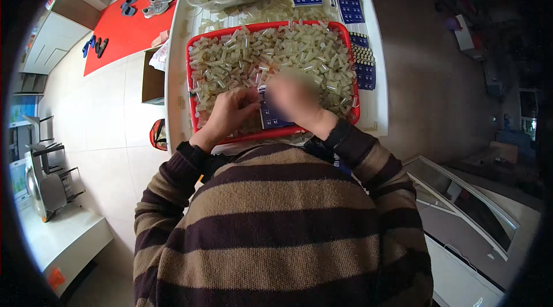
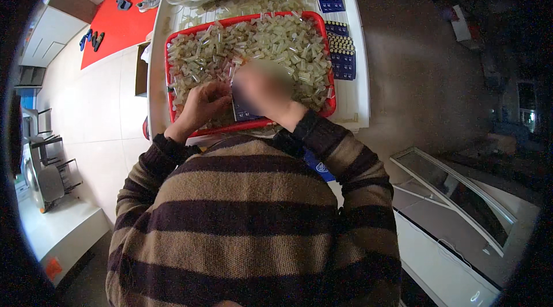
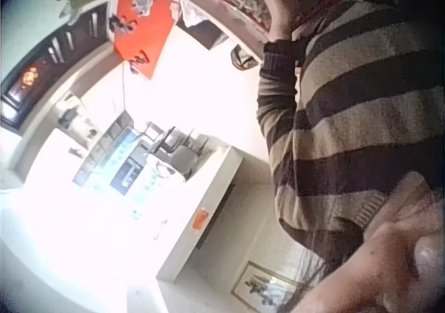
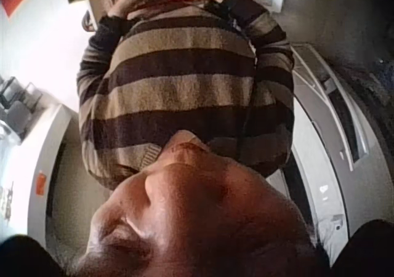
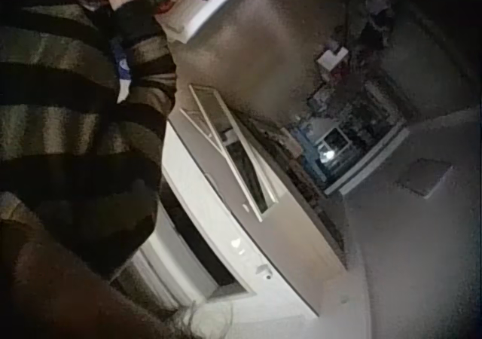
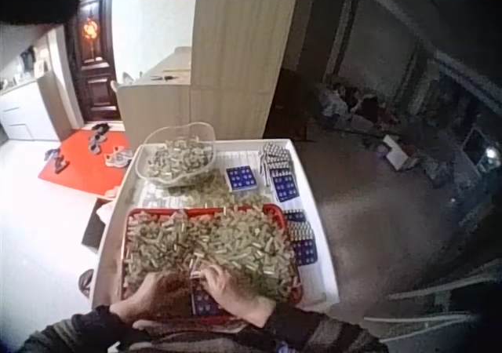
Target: The person assembles small dropper ampoules by picking up vials and plastic caps from containers and pressing the caps onto the vials by hand.
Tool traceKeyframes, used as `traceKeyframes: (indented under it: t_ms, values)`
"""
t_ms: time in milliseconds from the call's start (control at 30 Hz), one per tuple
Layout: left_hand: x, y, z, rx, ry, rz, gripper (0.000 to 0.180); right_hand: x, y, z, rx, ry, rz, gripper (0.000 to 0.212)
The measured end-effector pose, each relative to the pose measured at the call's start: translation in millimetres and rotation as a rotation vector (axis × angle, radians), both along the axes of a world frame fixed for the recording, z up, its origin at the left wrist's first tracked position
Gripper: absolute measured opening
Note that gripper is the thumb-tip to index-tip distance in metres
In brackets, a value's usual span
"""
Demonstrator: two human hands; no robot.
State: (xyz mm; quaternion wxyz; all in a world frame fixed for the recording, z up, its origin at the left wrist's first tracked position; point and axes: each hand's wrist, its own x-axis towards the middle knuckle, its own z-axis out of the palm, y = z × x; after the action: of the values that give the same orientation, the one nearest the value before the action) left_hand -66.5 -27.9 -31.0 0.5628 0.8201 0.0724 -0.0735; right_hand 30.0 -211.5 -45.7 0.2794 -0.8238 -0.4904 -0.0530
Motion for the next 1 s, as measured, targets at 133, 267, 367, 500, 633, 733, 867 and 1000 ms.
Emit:
traceKeyframes:
  t_ms: [133,267,367,500,633,733,867,1000]
  values:
    - [0.2,-5.1,0.8,-0.030,-0.003,0.039,0.017,-1.7,-3.2,4.7,0.047,0.011,0.046,0.012]
    - [2.2,-7.5,-0.2,-0.049,-0.032,0.083,0.017,-1.3,-5.6,8.4,0.082,0.029,0.078,0.010]
    - [3.1,-6.5,-5.4,-0.055,-0.040,0.100,0.017,0.1,-7.2,14.0,0.101,0.026,0.120,0.008]
    - [2.6,-5.3,-10.6,-0.031,-0.064,0.109,0.018,2.1,-9.3,12.8,0.091,0.014,0.137,0.009]
    - [2.0,-5.5,-10.2,0.025,-0.069,0.094,0.018,0.4,-9.4,11.7,0.121,0.060,0.125,0.009]
    - [1.5,-5.1,-5.5,0.030,-0.008,0.061,0.017,-1.8,-4.6,9.2,0.098,0.056,0.090,0.009]
    - [1.7,-5.3,-3.8,0.066,-0.007,0.046,0.015,-0.7,-7.5,13.6,0.079,0.017,0.113,0.011]
    - [0.5,-5.3,-7.8,0.058,-0.066,0.064,0.014,0.3,-9.0,16.5,0.052,-0.032,0.169,0.013]
